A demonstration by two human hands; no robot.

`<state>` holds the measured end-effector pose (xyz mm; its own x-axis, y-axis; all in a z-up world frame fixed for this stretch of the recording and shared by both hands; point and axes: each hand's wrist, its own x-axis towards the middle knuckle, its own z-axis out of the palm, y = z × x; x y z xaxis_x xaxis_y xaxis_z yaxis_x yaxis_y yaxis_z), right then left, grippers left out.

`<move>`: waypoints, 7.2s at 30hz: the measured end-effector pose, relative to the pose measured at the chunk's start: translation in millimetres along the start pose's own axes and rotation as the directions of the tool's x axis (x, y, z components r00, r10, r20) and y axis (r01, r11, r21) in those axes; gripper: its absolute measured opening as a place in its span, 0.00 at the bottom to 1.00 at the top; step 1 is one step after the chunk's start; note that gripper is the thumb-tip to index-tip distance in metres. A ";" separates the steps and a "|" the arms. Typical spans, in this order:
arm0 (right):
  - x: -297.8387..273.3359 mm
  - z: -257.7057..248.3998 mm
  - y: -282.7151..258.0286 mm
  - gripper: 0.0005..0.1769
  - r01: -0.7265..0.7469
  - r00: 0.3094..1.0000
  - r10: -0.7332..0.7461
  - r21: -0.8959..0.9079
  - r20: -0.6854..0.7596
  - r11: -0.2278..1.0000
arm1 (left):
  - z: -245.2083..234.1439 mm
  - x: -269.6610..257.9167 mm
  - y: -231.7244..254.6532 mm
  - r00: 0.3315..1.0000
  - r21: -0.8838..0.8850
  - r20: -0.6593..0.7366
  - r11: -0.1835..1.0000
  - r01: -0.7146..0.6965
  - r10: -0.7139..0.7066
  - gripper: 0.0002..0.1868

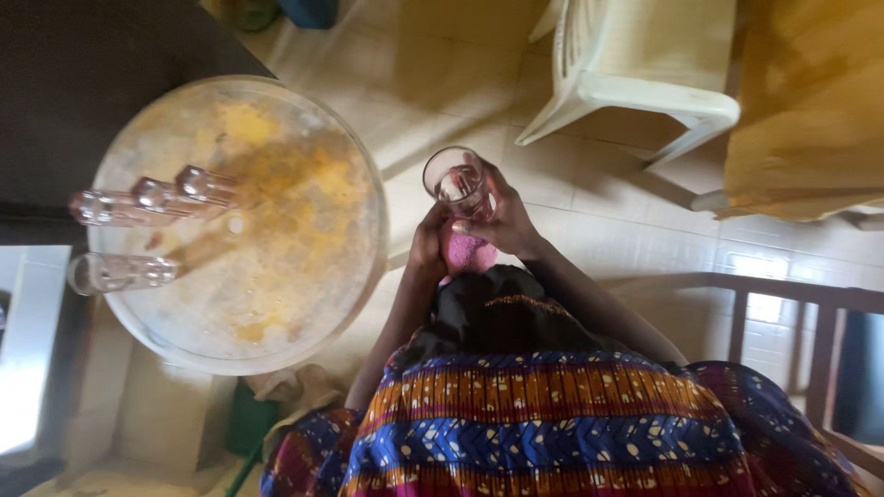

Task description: The person wipes a white tray with a pink cloth and places it on a wooden table. They then pick up clear glasses from a round table, wipe each one with the cloth, and place them on the tray.

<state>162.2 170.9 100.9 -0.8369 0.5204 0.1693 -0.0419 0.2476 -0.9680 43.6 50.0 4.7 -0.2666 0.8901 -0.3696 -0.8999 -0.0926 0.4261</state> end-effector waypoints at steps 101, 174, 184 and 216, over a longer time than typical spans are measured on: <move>-187.5 -249.8 -17.3 0.13 -0.424 0.813 0.419 0.084 -0.404 0.902 | 202.3 88.5 -156.0 0.883 0.033 0.418 0.968 -0.247 0.211 0.48; -178.3 -199.9 -51.0 0.36 0.143 0.921 -0.370 -0.782 -0.119 0.607 | 219.3 80.8 -164.4 0.895 0.071 0.424 0.990 0.123 -0.141 0.40; -132.4 -242.9 -24.0 0.33 -0.088 0.921 -0.100 -0.451 -0.377 0.888 | 231.4 81.0 -185.8 0.967 0.120 0.240 0.991 0.058 -0.085 0.34; -193.8 -223.8 5.6 0.16 -0.209 0.922 0.162 -0.098 -0.352 0.973 | 243.1 78.7 -201.9 0.654 0.453 0.581 0.475 -0.754 0.485 0.56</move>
<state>446.3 254.3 104.2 -0.5865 0.8074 0.0641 0.1872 0.2122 -0.9591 288.2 247.2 90.3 -0.4101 0.7964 0.4445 -0.0706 -0.5136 0.8551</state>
